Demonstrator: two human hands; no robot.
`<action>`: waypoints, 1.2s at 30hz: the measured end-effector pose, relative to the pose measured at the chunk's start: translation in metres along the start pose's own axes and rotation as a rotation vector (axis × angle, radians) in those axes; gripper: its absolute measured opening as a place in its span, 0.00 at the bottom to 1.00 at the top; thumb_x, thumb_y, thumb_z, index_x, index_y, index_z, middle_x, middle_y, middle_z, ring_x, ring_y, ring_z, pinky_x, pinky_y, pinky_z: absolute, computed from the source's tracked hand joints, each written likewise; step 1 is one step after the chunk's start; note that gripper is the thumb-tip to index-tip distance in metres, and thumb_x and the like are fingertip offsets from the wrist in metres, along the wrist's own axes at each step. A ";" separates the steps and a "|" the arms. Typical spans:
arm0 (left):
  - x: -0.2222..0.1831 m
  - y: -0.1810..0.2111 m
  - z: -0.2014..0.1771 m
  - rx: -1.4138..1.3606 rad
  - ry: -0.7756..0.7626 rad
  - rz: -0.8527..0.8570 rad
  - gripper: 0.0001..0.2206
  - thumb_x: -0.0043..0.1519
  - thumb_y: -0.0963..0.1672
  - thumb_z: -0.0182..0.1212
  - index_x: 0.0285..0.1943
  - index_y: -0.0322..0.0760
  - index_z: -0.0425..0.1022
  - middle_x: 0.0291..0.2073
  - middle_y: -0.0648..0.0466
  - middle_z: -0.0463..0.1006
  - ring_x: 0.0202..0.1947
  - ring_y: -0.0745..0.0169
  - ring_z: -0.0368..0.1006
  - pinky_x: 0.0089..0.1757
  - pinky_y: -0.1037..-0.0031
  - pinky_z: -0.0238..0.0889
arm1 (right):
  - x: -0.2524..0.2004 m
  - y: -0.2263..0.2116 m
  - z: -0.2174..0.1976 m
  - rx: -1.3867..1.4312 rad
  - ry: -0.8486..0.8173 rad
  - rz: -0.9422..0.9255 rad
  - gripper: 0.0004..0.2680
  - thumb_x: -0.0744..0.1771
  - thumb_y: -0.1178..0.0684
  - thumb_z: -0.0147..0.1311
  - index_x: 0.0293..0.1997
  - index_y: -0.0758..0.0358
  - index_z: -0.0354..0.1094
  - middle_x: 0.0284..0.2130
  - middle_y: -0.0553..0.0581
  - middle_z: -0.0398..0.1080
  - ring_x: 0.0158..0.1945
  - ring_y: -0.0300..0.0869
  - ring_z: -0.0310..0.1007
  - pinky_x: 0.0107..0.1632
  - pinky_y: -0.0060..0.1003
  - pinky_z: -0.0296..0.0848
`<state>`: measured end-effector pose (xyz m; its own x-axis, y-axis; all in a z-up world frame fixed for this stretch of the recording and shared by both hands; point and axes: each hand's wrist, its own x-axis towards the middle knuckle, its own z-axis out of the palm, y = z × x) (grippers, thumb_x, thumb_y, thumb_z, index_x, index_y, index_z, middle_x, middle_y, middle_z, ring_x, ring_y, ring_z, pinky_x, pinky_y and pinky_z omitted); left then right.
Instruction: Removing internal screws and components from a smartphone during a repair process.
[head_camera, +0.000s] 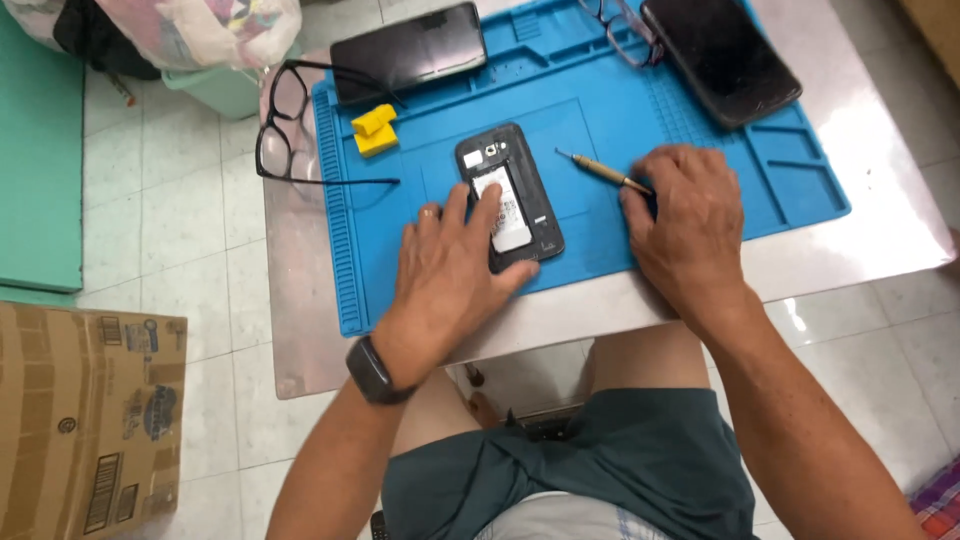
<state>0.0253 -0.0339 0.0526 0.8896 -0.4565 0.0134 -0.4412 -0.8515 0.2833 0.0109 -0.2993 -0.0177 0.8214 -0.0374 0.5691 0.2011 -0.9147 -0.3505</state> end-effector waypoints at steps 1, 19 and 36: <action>0.005 -0.004 0.001 0.012 0.008 0.020 0.43 0.57 0.57 0.73 0.78 0.33 0.64 0.67 0.25 0.67 0.63 0.15 0.65 0.54 0.33 0.59 | 0.005 -0.009 -0.007 -0.067 -0.036 0.011 0.08 0.69 0.56 0.68 0.53 0.61 0.79 0.44 0.56 0.74 0.54 0.52 0.74 0.53 0.48 0.69; 0.016 -0.037 -0.020 -0.308 0.045 0.184 0.47 0.54 0.55 0.79 0.79 0.32 0.61 0.70 0.26 0.66 0.72 0.17 0.58 0.63 0.30 0.51 | 0.000 -0.006 -0.011 0.304 0.068 0.244 0.02 0.74 0.58 0.62 0.50 0.58 0.73 0.35 0.60 0.78 0.38 0.60 0.79 0.41 0.50 0.74; 0.086 -0.050 0.040 -0.195 0.340 0.172 0.33 0.71 0.59 0.42 0.74 0.33 0.66 0.66 0.43 0.76 0.67 0.42 0.68 0.62 0.49 0.53 | 0.125 -0.024 -0.010 1.130 0.097 0.719 0.11 0.74 0.43 0.48 0.47 0.60 0.68 0.29 0.52 0.74 0.31 0.40 0.77 0.39 0.35 0.82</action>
<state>0.1188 -0.0410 0.0012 0.8074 -0.4491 0.3827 -0.5854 -0.6907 0.4245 0.1037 -0.2856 0.0692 0.8988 -0.4371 0.0340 0.1098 0.1493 -0.9827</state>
